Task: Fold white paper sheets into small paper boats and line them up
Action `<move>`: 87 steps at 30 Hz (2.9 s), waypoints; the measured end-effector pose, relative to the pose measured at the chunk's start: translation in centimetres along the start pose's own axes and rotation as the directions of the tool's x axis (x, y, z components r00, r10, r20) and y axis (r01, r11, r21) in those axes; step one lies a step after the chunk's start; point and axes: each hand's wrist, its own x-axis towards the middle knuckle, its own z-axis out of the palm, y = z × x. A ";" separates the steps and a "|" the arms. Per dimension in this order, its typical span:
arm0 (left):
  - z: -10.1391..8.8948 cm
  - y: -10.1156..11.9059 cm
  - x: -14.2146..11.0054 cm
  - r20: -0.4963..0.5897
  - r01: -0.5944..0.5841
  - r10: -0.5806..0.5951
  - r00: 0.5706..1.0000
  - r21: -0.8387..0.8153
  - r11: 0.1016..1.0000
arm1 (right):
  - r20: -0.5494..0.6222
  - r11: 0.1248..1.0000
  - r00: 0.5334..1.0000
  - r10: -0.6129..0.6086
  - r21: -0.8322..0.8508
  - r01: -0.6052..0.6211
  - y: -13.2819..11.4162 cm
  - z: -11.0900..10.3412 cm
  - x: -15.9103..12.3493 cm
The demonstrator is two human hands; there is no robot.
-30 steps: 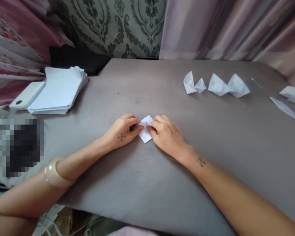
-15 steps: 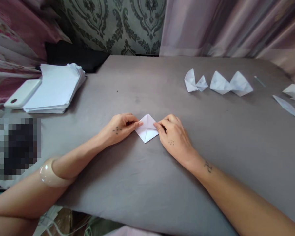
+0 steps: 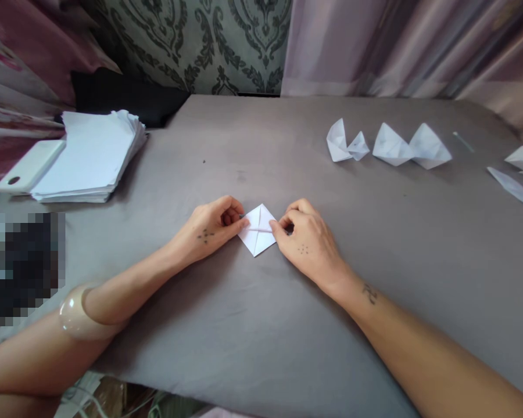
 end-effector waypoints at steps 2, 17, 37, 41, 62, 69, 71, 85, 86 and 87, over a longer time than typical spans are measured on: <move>0.0 0.0 0.0 -0.004 0.008 -0.008 1.000 0.014 1.000 | 0.004 1.000 1.000 0.013 -0.003 -0.013 0.0 0.0 0.1; 1.0 -0.9 0.0 -0.049 -0.050 0.061 0.997 0.202 0.978 | 0.032 0.996 0.999 0.000 -0.090 0.003 0.0 0.2 0.4; 1.0 -0.9 0.4 -0.015 -0.170 0.176 0.984 0.200 0.965 | 0.045 0.991 0.998 0.034 -0.128 -0.028 -0.3 0.2 0.7; 1.2 -1.2 0.7 0.058 -0.439 0.440 0.896 0.255 0.861 | 0.054 0.999 0.999 -0.009 0.036 0.007 0.8 -0.7 1.4; 0.6 -1.8 0.4 0.155 -0.602 0.609 0.778 0.460 0.652 | 0.025 0.924 0.925 -0.380 -0.030 0.381 1.9 -2.1 -1.6; 0.8 -2.1 0.5 0.153 -0.568 0.568 0.809 0.454 0.686 | 0.161 0.755 0.835 -0.527 -0.363 0.546 1.3 -2.7 -2.1; 0.9 -2.3 0.6 0.129 -0.545 0.550 0.825 0.438 0.715 | 0.143 0.756 0.833 -0.535 -0.361 0.547 1.1 -2.7 -2.0; 0.6 -1.9 1.0 0.029 -0.363 0.362 0.932 0.077 0.929 | 0.228 0.817 0.860 -0.457 -0.274 0.507 -1.7 -0.7 -3.1; 0.5 -1.8 1.0 0.027 -0.351 0.350 0.936 0.056 0.935 | 0.237 0.815 0.859 -0.454 -0.279 0.508 -1.7 -0.7 -3.1; 0.4 -1.8 1.0 0.028 -0.340 0.339 0.940 0.037 0.940 | 0.244 0.813 0.857 -0.454 -0.280 0.511 -1.6 -0.8 -3.1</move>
